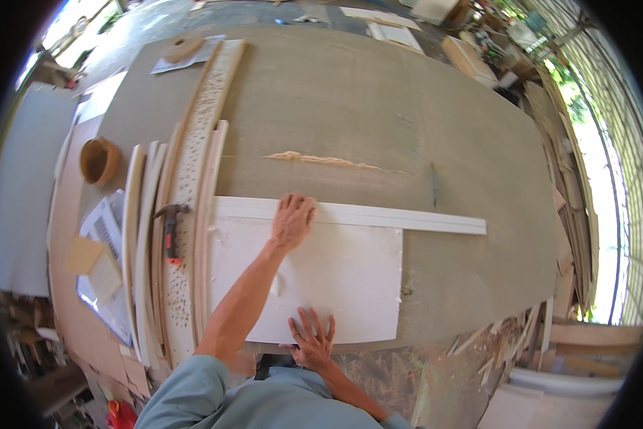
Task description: The person applies glue to long wood strips on a workbench, then gathers several strips and moves them to another pile of plywood boards on the floor.
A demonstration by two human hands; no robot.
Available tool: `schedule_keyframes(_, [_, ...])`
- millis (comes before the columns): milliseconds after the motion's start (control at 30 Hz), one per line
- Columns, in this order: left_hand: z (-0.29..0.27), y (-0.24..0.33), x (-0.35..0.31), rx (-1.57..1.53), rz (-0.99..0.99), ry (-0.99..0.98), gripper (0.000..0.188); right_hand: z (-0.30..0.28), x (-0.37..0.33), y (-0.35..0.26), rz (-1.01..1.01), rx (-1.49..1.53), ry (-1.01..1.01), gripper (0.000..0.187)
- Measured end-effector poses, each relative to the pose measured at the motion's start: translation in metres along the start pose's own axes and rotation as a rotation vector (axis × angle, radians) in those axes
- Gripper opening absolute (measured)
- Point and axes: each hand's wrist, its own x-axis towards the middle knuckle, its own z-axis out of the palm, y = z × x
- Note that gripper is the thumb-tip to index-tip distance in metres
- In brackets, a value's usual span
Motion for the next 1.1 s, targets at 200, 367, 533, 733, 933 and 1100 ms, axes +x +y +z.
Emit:
schedule_keyframes(200, [-0.001, -0.007, 0.016, 0.033, -0.026, -0.015, 0.019, 0.001, 0.015, 0.006, 0.026, 0.044, -0.006, 0.076])
schedule_keyframes(367, [0.0, -0.014, 0.033, 0.005, -0.045, -0.031, 0.022, 0.005, 0.031, 0.01, 0.025, 0.062, 0.047, 0.076])
schedule_keyframes(533, [0.002, -0.018, 0.041, -0.005, -0.074, -0.039, 0.023, 0.007, 0.037, 0.012, 0.034, 0.11, 0.081, 0.078])
schedule_keyframes(733, [0.005, -0.021, 0.045, -0.016, -0.071, -0.02, 0.024, 0.008, 0.042, 0.015, 0.034, 0.092, 0.083, 0.073])
schedule_keyframes(933, [0.002, -0.021, 0.051, -0.009, -0.076, -0.016, 0.023, 0.005, 0.048, 0.016, 0.026, 0.139, 0.1, 0.072])
schedule_keyframes(1100, [0.001, -0.021, 0.054, -0.009, -0.093, -0.031, 0.024, 0.004, 0.05, 0.019, 0.017, 0.125, 0.079, 0.07])
